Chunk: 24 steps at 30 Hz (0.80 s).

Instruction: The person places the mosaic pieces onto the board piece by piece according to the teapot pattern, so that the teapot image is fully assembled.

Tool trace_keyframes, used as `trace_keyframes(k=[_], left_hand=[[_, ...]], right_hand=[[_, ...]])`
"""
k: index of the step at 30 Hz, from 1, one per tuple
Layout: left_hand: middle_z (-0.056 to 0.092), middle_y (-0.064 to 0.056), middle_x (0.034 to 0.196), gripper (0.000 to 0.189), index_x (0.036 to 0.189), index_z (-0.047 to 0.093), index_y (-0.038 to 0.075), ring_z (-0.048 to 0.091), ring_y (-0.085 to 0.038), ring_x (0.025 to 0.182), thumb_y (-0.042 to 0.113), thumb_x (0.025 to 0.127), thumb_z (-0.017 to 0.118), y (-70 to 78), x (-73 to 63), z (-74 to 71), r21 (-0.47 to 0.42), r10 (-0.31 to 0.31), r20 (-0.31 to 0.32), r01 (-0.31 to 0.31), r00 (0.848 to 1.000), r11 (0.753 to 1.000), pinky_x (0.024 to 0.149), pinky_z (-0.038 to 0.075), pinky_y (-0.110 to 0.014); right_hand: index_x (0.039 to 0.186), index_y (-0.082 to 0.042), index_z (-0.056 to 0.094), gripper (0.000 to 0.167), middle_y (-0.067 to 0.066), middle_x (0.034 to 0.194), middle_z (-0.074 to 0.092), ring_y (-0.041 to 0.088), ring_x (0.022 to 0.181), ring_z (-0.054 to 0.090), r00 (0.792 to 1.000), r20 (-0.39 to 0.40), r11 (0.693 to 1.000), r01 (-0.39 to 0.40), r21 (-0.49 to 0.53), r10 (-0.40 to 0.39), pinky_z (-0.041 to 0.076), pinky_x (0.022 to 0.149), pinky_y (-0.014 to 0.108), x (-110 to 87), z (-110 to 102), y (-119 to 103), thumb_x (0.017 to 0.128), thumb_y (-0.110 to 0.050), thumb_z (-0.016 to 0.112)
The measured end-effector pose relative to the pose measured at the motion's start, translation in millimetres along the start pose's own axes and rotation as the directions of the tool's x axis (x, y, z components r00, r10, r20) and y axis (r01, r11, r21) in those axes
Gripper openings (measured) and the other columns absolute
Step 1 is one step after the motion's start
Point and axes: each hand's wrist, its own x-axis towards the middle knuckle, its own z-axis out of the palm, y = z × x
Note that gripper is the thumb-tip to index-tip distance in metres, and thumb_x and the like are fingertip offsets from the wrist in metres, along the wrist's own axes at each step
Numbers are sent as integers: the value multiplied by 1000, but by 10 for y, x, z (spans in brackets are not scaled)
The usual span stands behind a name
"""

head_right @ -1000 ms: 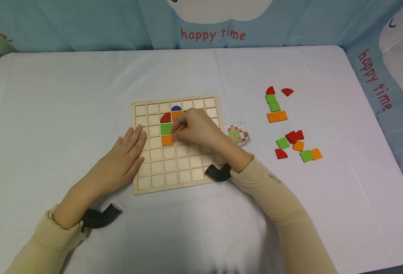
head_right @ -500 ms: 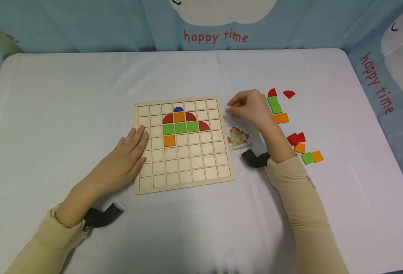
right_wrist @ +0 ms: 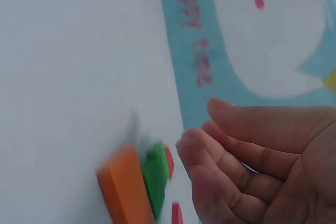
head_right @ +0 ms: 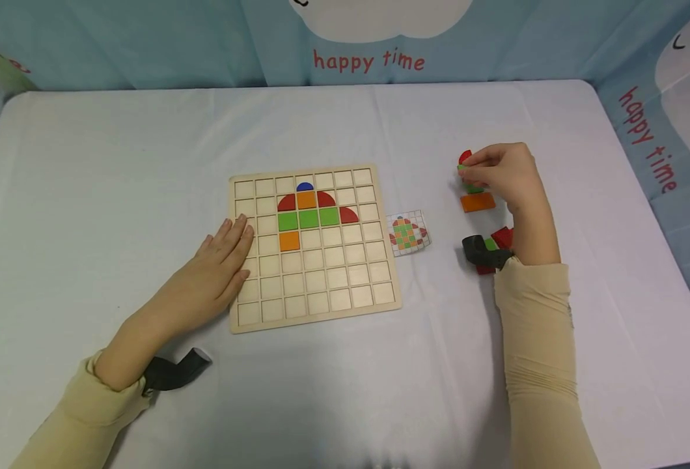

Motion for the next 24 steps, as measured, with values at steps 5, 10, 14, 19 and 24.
trace_keyframes(k=[5,10,14,19,24], left_hand=[[1,-18,156,59,149,12,-4,-2,-33,142,21,102,37,5,4,5,-1,0,3,0,1000,1000,111,12,-54],[1,-18,156,59,149,12,-4,-3,-33,143,21,102,37,5,-1,9,2,-3,5,3,1000,1000,111,11,-54],[1,-18,156,59,149,12,-4,-2,-33,143,21,102,37,7,-7,11,-1,-4,4,4,1000,1000,111,12,-54],[1,-18,156,59,149,12,-4,-2,-33,143,21,102,37,9,-8,8,-1,-1,-1,1,1000,1000,111,12,-54],[1,-18,156,59,149,12,-4,-2,-33,143,21,102,37,6,-3,10,5,3,-5,-3,1000,1000,111,12,-53]], right_hand=[[87,-23,71,6,-19,72,65,0,67,65,999,-12,999,-52,7,52,36,102,39,21,-135,101,83,-26,73],[95,-21,69,18,-20,73,62,1,76,59,994,-23,991,-111,-72,109,29,104,54,52,-179,165,84,-34,72],[108,-17,68,32,-19,80,59,17,94,46,993,-16,979,-115,-170,114,36,95,51,81,-158,211,84,-39,70],[111,-9,66,40,-17,80,58,23,98,41,996,-21,971,-93,-220,90,38,85,44,100,-133,249,84,-37,70],[112,-1,64,48,-7,87,60,25,98,39,997,-26,959,-75,-272,71,39,77,36,112,-98,255,82,-38,72]])
